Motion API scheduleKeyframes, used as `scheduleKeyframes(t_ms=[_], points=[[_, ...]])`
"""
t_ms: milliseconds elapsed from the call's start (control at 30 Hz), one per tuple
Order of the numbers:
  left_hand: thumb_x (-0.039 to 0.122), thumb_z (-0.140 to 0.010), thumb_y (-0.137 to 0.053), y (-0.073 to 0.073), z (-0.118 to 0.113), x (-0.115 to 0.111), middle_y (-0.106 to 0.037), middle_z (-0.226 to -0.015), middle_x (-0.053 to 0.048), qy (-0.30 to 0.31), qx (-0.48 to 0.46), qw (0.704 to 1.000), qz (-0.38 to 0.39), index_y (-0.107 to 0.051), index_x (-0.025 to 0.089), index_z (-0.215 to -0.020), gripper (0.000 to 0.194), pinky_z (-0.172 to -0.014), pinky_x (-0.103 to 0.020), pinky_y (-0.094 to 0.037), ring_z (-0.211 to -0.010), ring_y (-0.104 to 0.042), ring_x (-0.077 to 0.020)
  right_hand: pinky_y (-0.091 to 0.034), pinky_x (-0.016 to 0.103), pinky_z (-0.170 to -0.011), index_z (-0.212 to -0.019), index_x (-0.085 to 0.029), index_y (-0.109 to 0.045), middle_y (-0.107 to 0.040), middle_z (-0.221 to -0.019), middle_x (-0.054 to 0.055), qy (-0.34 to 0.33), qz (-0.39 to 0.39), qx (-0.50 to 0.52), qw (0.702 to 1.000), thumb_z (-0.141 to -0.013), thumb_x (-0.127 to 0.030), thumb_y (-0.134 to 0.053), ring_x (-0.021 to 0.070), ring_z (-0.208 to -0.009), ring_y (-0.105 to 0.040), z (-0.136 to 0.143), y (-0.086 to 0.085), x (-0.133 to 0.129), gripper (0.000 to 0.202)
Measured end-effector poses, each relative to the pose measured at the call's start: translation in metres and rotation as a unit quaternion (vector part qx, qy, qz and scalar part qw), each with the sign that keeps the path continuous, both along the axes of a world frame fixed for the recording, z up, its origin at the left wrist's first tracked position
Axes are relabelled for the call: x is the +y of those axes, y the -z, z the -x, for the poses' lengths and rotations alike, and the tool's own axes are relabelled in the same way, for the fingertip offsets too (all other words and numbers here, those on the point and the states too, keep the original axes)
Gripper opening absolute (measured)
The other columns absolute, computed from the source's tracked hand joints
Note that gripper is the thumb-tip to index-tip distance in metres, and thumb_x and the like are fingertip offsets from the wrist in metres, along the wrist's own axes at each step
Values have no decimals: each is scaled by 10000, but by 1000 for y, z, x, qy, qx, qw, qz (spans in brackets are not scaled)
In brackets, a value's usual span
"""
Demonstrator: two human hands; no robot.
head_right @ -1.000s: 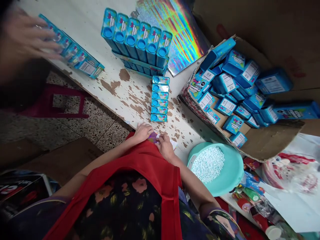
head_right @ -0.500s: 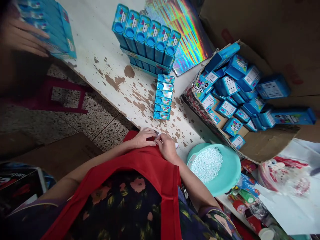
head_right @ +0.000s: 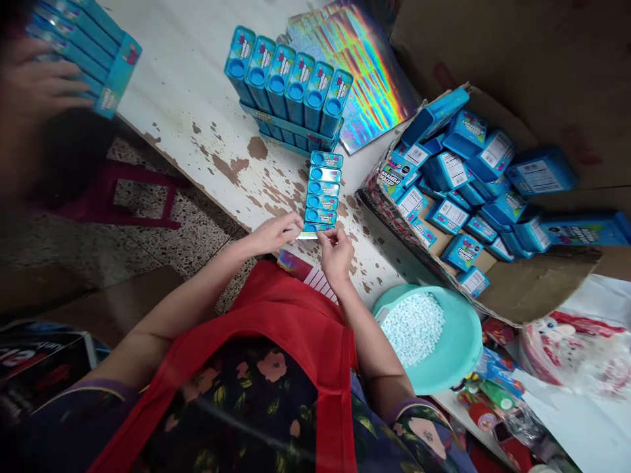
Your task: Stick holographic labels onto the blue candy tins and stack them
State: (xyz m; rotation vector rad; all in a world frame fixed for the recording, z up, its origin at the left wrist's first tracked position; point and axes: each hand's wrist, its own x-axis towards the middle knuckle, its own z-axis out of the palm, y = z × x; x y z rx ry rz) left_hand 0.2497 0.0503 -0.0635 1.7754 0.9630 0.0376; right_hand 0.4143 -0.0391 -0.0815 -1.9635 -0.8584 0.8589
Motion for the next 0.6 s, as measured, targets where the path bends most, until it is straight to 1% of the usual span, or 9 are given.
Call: scheduleKeyframes(t_ms=[67, 133, 300, 400, 500, 600], points=[[234, -841, -417, 4, -3, 9, -531, -659, 34, 9, 2, 1000, -22, -537, 188, -1029, 227, -621, -244, -372, -628, -502, -136, -404, 281, -681, -722, -187, -614, -617, -691, -16, 9, 2, -23, 1000, -750, -369, -667, 143, -665, -502, 0, 4, 8, 192], [229, -828, -412, 10, -6, 14, -504, -660, 30, 15, 9, 999, -46, -532, 188, -1002, 215, -608, -247, -352, -621, -476, -139, -400, 284, -690, -721, -188, -620, -624, -694, -11, 5, 8, -47, 999, -757, -357, -658, 150, -681, -499, -1, 7, 12, 177], [231, -824, -397, 17, -8, 13, -524, -693, 18, 3, 27, 998, -63, -511, 194, -1005, 218, -605, -256, -330, -623, -471, -149, -411, 297, -711, -713, -199, -619, -607, -705, -2, -15, 15, -75, 997, -787, -353, -631, 161, -702, -493, 0, 9, 12, 171], [250, -825, -409, 20, -9, 12, -555, -726, 12, -7, 35, 997, -74, -505, 198, -1002, 207, -617, -262, -341, -646, -498, -157, -440, 310, -751, -714, -199, -630, -566, -817, 32, -18, -8, -106, 994, -794, -367, -625, 169, -770, -502, 0, 13, 11, 186], [260, -836, -405, 30, -10, 9, -570, -721, 18, -18, 12, 998, -63, -484, 197, -1016, 206, -643, -260, -380, -670, -532, -158, -462, 320, -782, -732, -193, -623, -511, -912, 57, -3, -16, -116, 993, -778, -384, -640, 181, -843, -504, -1, 24, 10, 197], [258, -868, -368, 48, -16, 0, -592, -729, 14, -62, -22, 998, -21, -436, 180, -1087, 242, -667, -262, -425, -679, -562, -157, -474, 318, -755, -885, -184, -577, -509, -944, 58, 28, -2, -80, 996, -774, -413, -633, 177, -831, -503, -1, 42, 9, 261]])
